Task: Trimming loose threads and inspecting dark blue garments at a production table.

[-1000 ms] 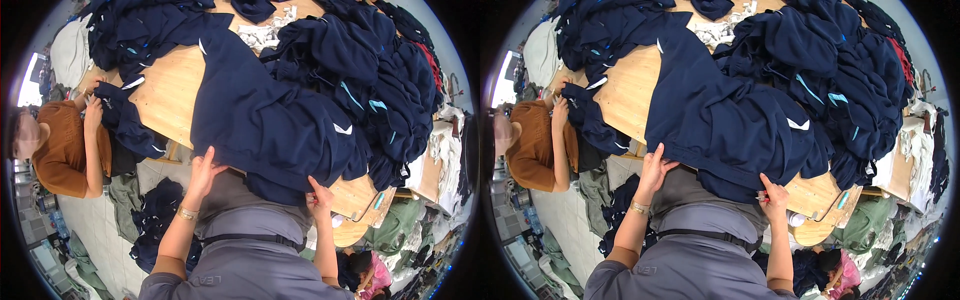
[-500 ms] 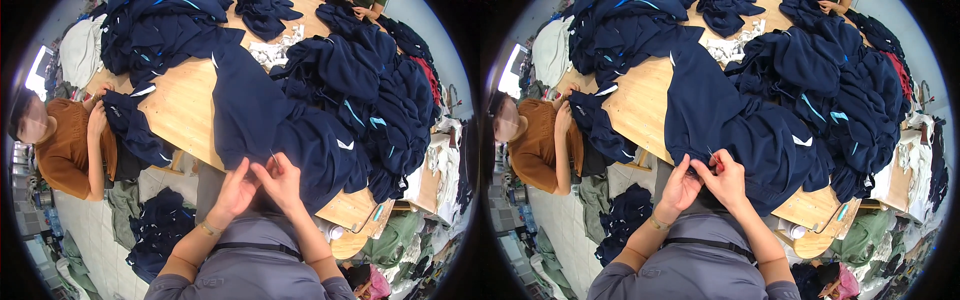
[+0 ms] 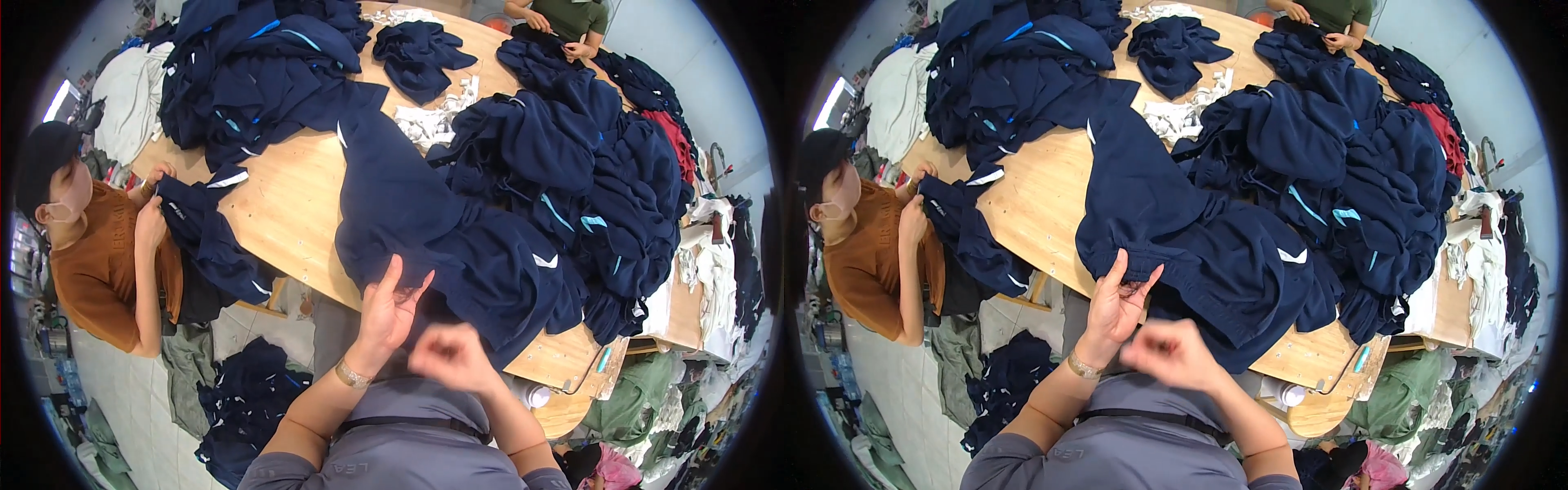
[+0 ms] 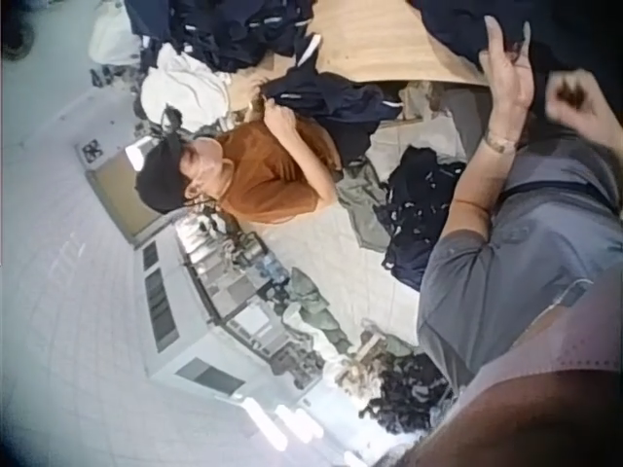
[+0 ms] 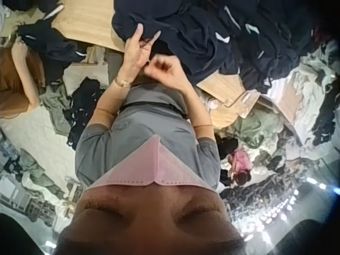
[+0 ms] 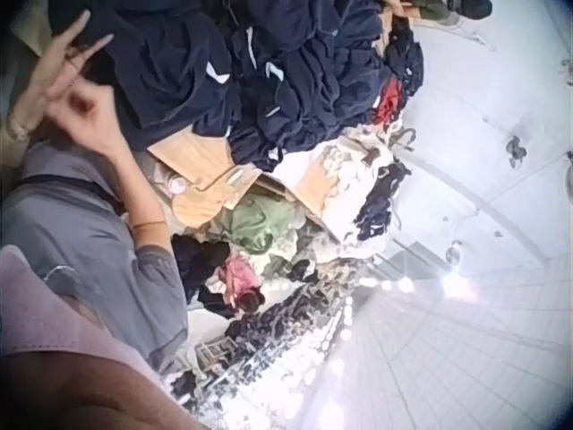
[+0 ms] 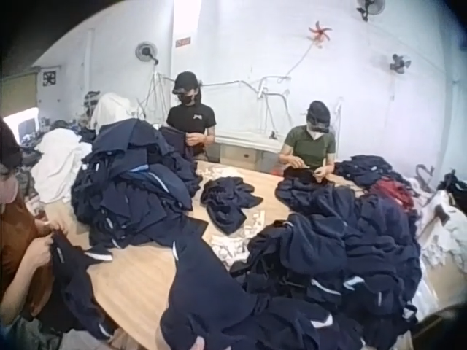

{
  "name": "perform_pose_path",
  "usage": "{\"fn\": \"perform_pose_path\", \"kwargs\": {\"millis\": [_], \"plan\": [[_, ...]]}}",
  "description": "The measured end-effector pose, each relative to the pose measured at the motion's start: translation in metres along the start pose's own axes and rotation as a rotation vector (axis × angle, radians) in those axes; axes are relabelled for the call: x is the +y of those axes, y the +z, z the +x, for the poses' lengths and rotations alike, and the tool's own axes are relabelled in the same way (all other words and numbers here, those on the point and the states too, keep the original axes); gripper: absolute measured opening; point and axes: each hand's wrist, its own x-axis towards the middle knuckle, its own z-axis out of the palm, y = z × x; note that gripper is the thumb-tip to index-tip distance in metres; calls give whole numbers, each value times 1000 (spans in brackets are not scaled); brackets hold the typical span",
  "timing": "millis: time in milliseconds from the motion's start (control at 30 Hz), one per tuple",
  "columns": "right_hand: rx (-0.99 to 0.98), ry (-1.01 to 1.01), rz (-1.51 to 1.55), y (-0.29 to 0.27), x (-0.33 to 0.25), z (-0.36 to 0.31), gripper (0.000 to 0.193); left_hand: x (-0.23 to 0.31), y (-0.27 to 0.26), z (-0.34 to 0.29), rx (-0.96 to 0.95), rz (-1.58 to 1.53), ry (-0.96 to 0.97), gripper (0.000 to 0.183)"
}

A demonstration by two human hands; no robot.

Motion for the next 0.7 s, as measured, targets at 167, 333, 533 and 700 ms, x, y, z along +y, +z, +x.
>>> {"fn": "perform_pose_path", "kwargs": {"millis": [167, 333, 533, 700], "plan": [[552, 17, -205, -4, 22, 41, 21, -12, -8, -2, -28, 163, 66, 23], [474, -104, -241, 4, 34, 31, 13, -13, -6, -2, -96, 236, 139, 26], [-229, -254, -206, 13, 16, -4, 13, -6, -1, 10, -102, 68, 77, 25], [174, 68, 26, -18, 14, 7, 16, 3, 11, 6, -1, 125, -94, 23]]}}
